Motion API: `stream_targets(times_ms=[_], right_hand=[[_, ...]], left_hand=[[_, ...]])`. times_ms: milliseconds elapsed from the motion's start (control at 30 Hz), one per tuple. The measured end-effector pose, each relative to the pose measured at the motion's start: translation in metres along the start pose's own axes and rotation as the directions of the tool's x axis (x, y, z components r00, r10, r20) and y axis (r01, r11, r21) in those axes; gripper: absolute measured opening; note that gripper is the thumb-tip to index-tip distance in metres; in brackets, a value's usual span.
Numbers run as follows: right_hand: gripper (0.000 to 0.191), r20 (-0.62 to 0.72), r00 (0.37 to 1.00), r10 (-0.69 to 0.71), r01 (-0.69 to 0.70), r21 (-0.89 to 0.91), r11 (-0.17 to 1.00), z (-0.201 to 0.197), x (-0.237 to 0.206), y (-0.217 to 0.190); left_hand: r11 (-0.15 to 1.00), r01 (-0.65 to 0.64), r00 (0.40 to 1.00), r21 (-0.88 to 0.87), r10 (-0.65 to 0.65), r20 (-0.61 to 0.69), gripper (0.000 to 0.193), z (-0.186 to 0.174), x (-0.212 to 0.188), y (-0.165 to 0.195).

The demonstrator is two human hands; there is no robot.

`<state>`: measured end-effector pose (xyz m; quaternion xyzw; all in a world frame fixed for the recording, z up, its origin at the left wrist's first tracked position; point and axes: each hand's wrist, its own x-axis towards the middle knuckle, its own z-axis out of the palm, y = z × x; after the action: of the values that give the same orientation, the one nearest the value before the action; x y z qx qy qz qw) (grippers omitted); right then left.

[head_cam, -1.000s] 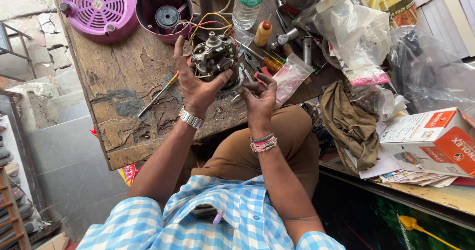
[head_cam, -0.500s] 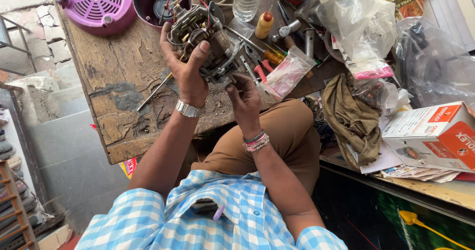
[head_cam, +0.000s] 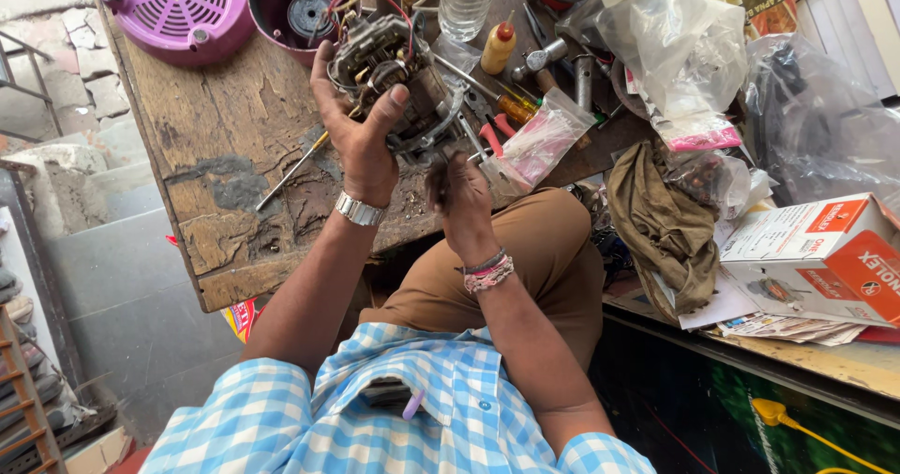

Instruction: The person applies lubricant to a ceiling fan motor, then uses pliers and a screwdriver to adjust wires and components inside the fan housing. The person handles the motor, housing, and tools throughout the clip.

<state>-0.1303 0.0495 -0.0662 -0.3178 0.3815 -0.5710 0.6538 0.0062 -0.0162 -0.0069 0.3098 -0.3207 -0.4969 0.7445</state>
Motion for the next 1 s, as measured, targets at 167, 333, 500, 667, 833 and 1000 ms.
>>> stream_targets(times_ms=[167, 333, 500, 667, 833, 1000], right_hand=[[0.026, -0.036, 0.98, -0.196, 0.186, -0.193, 0.963, 0.012, 0.004, 0.005], [0.036, 0.108, 0.993, -0.056, 0.03, 0.228, 0.973, 0.009, 0.001, 0.005], [0.059, 0.105, 0.992, 0.073, -0.098, 0.263, 0.96, 0.0, -0.001, 0.003], [0.027, -0.112, 0.988, -0.106, 0.113, 0.053, 0.992, -0.001, 0.006, 0.017], [0.042, 0.125, 0.991, 0.044, -0.083, 0.33, 0.94, -0.02, 0.008, 0.026], [0.065, -0.335, 0.938, 0.083, -0.203, -0.34, 0.918, -0.048, 0.039, 0.004]], left_hand=[[1.0, -0.005, 1.0, -0.003, 0.005, -0.003, 0.109, -0.001, -0.002, 0.0], [1.0, 0.013, 0.999, 0.003, -0.013, 0.041, 0.109, 0.001, -0.004, 0.001], [0.999, -0.013, 0.997, 0.042, 0.009, 0.082, 0.111, 0.004, -0.006, 0.004], [0.999, 0.025, 0.999, 0.026, -0.026, 0.032, 0.113, 0.005, -0.004, 0.005], [0.998, 0.005, 0.998, 0.056, -0.009, 0.066, 0.112, -0.002, -0.006, -0.004], [0.99, 0.137, 0.983, 0.016, -0.134, -0.127, 0.112, -0.016, 0.004, -0.023]])
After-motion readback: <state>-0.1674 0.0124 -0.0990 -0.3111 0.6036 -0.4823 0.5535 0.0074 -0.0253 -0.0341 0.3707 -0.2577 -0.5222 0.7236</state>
